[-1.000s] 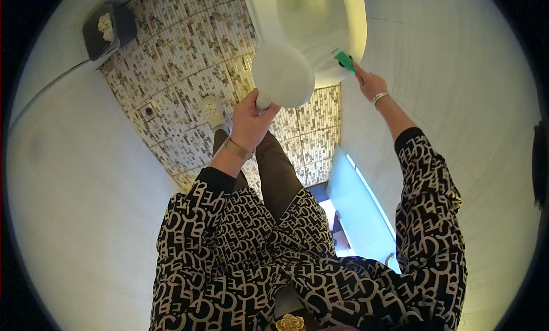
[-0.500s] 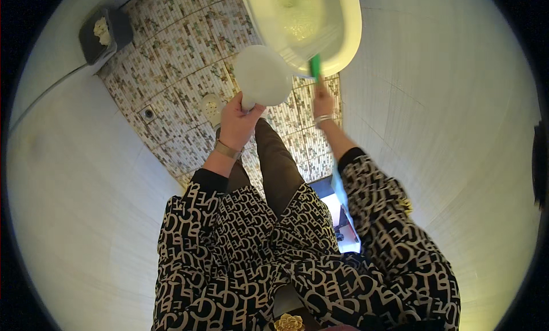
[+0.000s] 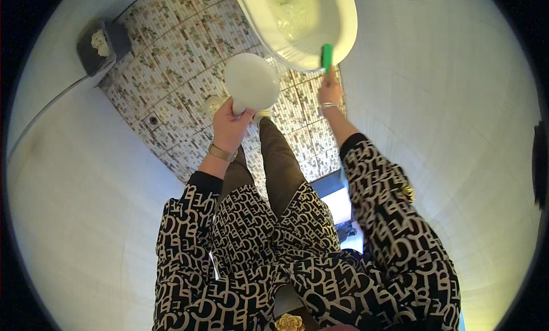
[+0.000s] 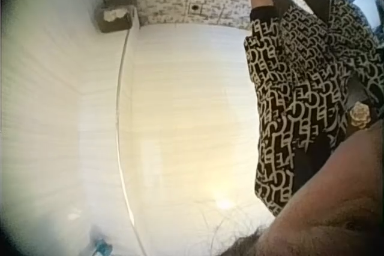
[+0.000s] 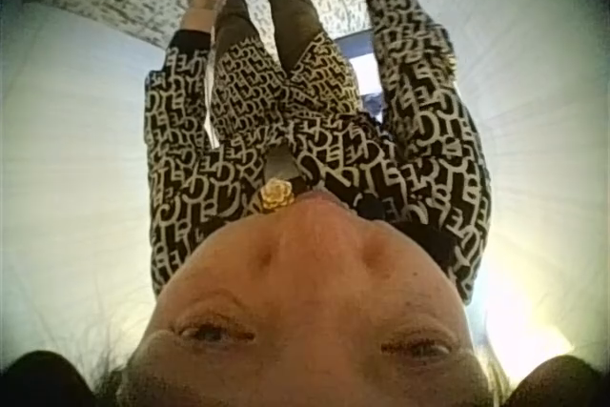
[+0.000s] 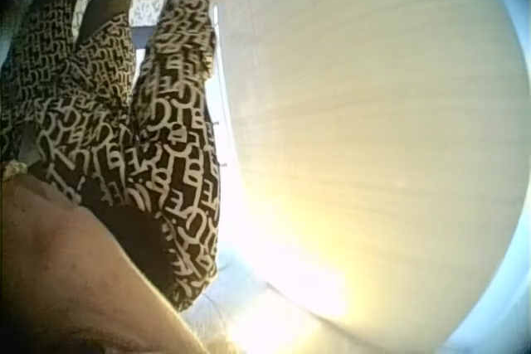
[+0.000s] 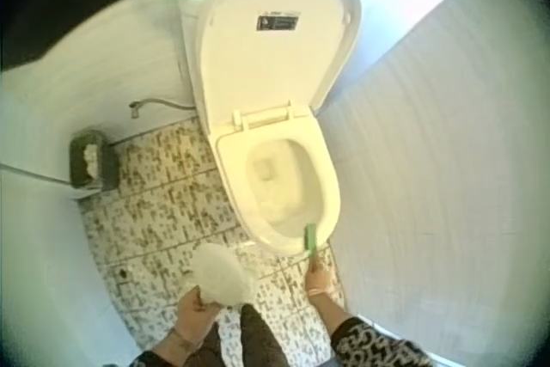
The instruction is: The recorder scrubs the interior of a toilet bowl with a brush and rinses it with a hand-held shower head.
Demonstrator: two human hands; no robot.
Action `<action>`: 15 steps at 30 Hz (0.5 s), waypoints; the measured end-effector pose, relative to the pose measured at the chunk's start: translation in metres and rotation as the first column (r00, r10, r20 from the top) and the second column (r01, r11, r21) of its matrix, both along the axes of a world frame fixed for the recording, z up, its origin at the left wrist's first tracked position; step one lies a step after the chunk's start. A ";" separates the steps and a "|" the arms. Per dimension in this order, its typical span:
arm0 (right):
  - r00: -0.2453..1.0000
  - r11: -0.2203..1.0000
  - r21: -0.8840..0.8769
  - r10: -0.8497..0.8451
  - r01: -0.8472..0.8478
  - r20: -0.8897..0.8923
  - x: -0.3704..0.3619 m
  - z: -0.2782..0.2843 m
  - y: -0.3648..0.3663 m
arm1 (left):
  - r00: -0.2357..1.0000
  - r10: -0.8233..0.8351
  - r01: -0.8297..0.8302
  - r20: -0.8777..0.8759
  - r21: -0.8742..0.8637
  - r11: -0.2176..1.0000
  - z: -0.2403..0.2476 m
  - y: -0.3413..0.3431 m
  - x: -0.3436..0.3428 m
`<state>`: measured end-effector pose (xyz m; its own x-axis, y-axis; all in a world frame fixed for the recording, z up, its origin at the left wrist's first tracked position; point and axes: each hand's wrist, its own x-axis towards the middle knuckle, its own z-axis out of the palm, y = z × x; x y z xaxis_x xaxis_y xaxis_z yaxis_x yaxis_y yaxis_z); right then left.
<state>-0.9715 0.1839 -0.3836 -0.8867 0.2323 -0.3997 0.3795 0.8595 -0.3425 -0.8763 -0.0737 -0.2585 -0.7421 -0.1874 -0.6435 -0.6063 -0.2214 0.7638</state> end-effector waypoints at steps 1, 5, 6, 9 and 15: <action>0.999 0.999 -0.027 0.047 -0.047 -0.007 0.007 -0.008 -0.022 | 0.997 0.055 -0.056 -0.054 -0.013 0.998 -0.004 0.003 -0.002; 0.969 0.918 -0.391 -0.146 0.058 -0.201 0.011 -0.027 -0.171 | 0.999 -0.005 0.018 0.045 -0.295 0.955 0.002 -0.030 0.006; 0.941 0.905 -0.413 -0.222 0.101 -0.255 -0.012 -0.036 -0.192 | 0.999 -0.006 0.021 0.050 -0.300 0.954 0.005 -0.035 0.004; 0.757 0.917 -0.341 -0.070 -0.208 -0.650 -0.156 -0.081 -0.077 | 0.976 0.182 -0.171 -0.117 0.100 0.980 -0.002 0.026 -0.061; 0.982 0.894 -0.407 -0.180 0.184 0.049 -0.015 -0.010 -0.139 | 0.919 0.364 -0.377 -0.149 -0.071 0.923 0.008 -0.052 -0.029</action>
<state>-0.9862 0.0453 -0.3934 -0.8403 0.2041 -0.5023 0.5210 0.5602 -0.6439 -0.9054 -0.1253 -0.2503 -0.6834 -0.5215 -0.5109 -0.3885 -0.3328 0.8593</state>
